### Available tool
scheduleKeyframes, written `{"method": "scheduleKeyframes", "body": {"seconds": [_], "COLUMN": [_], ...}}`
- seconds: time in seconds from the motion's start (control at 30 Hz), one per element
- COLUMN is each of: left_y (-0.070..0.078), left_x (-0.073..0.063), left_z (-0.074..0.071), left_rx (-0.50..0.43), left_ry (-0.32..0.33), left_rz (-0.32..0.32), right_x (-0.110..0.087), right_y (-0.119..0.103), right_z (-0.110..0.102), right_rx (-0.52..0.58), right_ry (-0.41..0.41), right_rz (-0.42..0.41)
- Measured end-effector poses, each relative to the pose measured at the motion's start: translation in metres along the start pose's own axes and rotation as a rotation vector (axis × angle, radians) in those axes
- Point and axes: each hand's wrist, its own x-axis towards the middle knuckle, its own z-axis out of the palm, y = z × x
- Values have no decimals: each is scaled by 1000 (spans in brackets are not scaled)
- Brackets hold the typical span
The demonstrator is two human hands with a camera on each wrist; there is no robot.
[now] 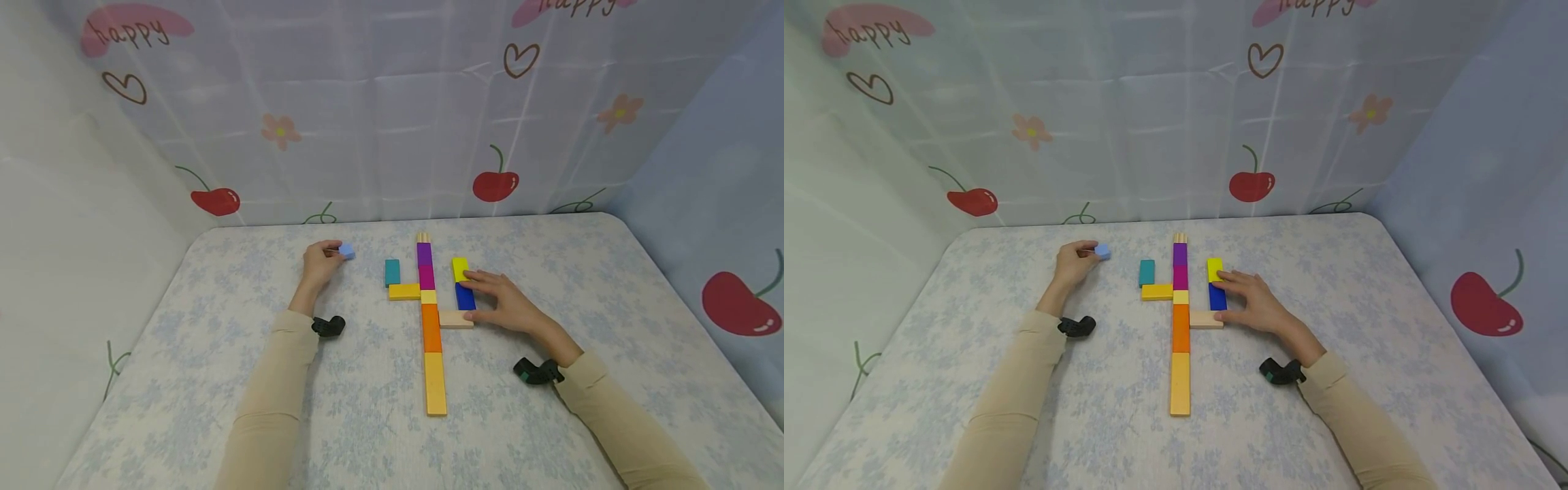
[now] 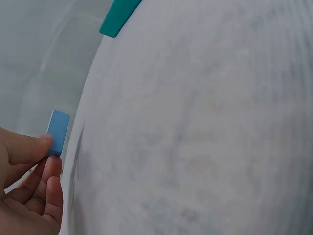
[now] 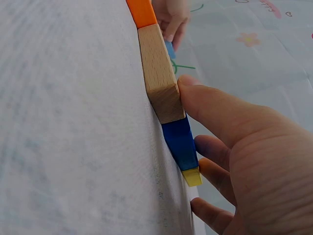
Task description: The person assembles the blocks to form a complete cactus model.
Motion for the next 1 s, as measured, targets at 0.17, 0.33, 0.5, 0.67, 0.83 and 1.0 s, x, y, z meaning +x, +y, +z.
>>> {"method": "scheduleKeyframes", "body": {"seconds": [0.17,0.33,0.5,0.67,0.83,1.0], "left_y": [17,33,40,39,37,36], "left_x": [0,-1,-1,0,0,-1], "left_z": [12,30,46,60,69,72], "left_rx": [-57,-87,-94,-83,-58,-64], "left_ry": [-6,-4,-20,-45,-66,-79], "left_rz": [38,58,48,33,31,34], "right_x": [-1,-1,0,0,-1,-1], "right_y": [-3,-4,-5,-4,-4,-3], "right_z": [-2,-2,-2,-1,-1,-1], "right_rx": [14,17,11,14,13,13], "right_ry": [2,1,-3,-1,-1,0], "right_rz": [-3,-1,5,5,7,2]}}
